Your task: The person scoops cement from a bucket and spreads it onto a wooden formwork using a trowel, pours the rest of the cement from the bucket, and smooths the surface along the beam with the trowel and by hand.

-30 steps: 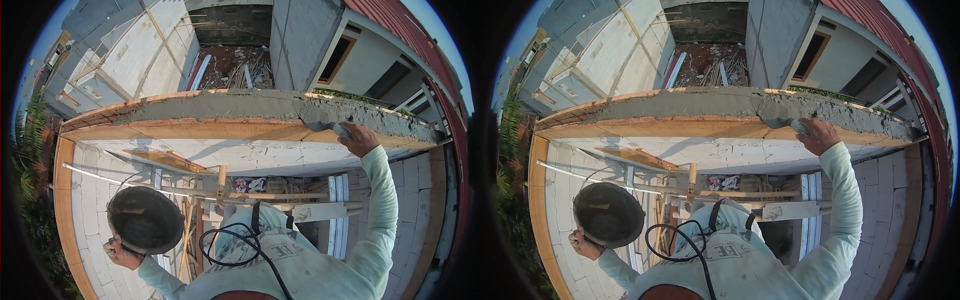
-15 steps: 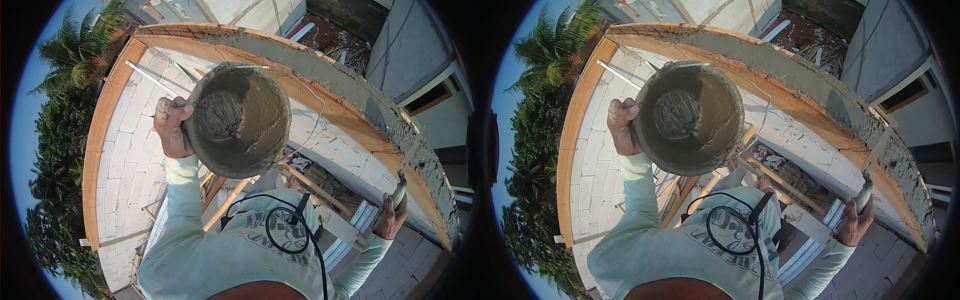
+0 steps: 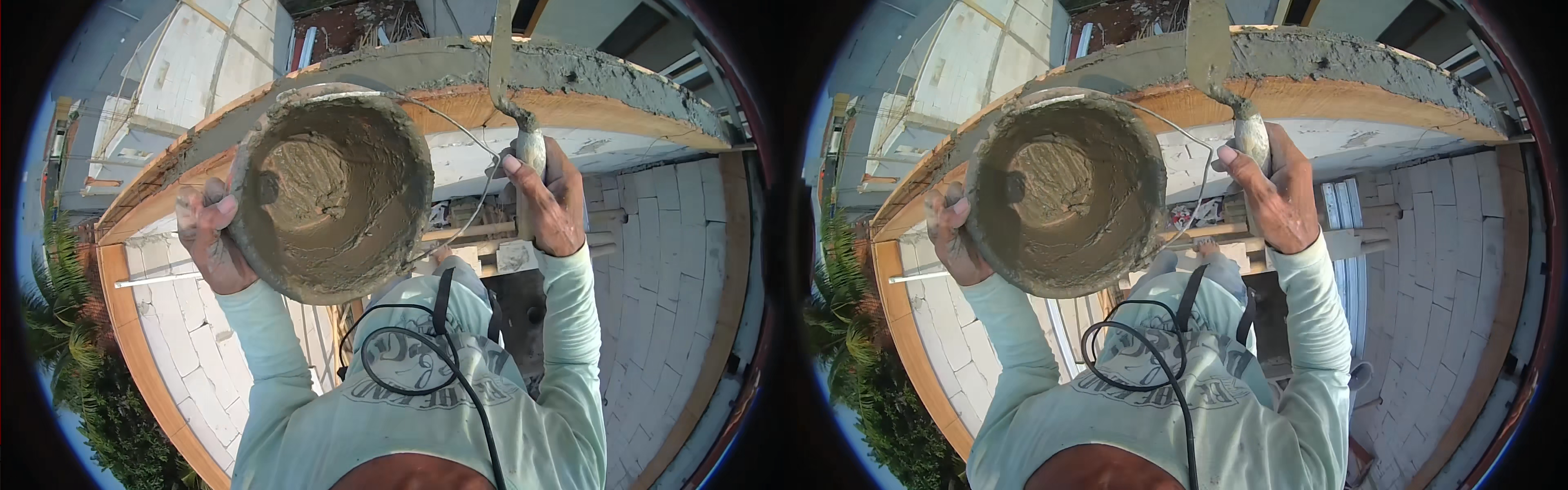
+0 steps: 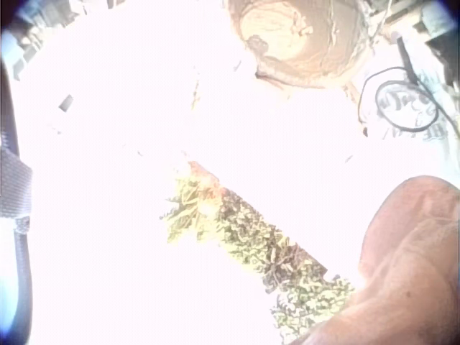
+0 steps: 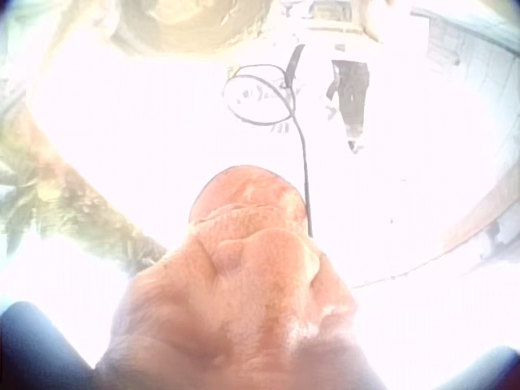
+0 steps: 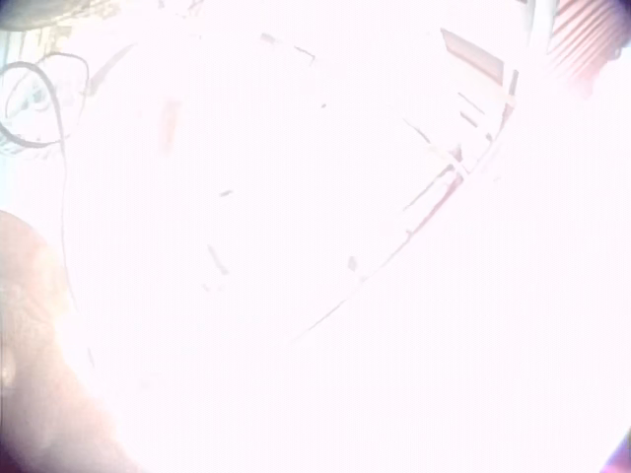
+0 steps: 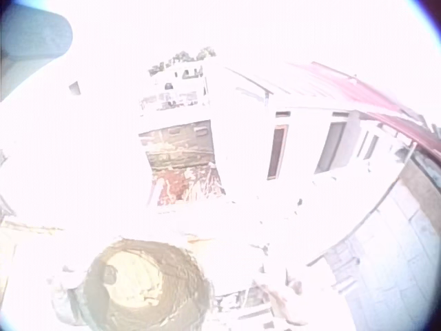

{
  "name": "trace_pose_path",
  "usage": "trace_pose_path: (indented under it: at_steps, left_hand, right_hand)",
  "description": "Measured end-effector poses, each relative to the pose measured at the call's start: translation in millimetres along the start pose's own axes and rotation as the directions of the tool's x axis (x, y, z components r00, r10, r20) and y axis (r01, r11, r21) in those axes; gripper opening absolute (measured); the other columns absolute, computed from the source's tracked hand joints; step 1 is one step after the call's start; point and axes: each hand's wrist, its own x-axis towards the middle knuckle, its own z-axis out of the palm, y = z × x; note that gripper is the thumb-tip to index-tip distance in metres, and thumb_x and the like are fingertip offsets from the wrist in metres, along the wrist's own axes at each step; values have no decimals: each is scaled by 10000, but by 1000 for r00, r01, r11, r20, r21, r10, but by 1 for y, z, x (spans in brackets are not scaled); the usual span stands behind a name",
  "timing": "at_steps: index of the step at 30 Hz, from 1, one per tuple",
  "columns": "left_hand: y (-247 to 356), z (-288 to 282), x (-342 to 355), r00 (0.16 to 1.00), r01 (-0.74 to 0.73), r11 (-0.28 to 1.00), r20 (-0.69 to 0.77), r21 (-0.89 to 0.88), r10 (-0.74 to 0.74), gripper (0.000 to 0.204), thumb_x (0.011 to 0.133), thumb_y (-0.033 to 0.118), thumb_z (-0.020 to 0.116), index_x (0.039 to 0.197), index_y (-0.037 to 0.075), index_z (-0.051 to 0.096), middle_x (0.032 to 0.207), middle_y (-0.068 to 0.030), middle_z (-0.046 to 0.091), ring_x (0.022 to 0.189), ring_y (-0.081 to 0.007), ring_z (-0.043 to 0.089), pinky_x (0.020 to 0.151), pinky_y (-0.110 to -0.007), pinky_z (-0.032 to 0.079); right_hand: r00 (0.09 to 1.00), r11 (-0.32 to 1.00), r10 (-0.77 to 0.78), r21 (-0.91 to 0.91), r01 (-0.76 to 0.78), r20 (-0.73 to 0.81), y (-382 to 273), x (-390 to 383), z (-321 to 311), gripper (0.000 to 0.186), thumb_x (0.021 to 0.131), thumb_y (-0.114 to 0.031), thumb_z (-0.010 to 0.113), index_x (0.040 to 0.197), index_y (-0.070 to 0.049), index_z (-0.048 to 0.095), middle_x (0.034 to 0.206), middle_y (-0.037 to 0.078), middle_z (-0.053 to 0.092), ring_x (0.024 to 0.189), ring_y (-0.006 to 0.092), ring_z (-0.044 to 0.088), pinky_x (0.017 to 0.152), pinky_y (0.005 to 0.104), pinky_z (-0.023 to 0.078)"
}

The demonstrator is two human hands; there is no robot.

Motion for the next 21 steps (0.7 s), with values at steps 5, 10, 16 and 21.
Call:
trace_pose_path:
  at_steps: [5, 10, 16, 21]
  left_hand:
    - [-29, 6, 20, 965, 137, 988, 237, -76, -115, 232, 780, -35, 534, 835, 121, 371, 747, -26, 388, 815, -188, 468, 803, -349, 445]
    - [-68, 43, 22, 895, 294, 952, 374, -81, -245, 200, 789, -24, 510, 840, 111, 371, 768, -50, 429, 833, -210, 505, 819, -382, 468]
    - [-126, 85, -4, 769, 402, 912, 511, 81, -384, 258, 747, -77, 568, 874, 92, 420, 787, -27, 488, 822, -117, 507, 758, -278, 446]
    - [-148, 93, -2, 776, -14, 879, 560, 476, -290, 317, 777, -43, 632, 1034, 9, 454, 957, -123, 594, 793, -119, 545, 696, -234, 460]
  right_hand:
    - [999, 918, 39, 394, -46, 26, -8, -35, -15, 332, 838, -178, 587, 1064, 52, 512, 918, 167, 614, 795, 265, 660, 734, 386, 551]
    - [982, 882, 28, 467, 63, -185, -17, -75, -30, 393, 743, -117, 636, 1065, 72, 510, 825, 134, 582, 628, 217, 571, 595, 340, 503]
    - [902, 912, 40, 384, 143, -430, -35, -148, -46, 377, 780, -124, 673, 1101, 20, 538, 838, 38, 563, 697, 116, 535, 648, 264, 444]
    - [697, 989, 103, 150, 7, -710, -17, -199, -48, 377, 776, -148, 690, 1080, 15, 538, 813, 20, 542, 683, 97, 502, 619, 236, 412]
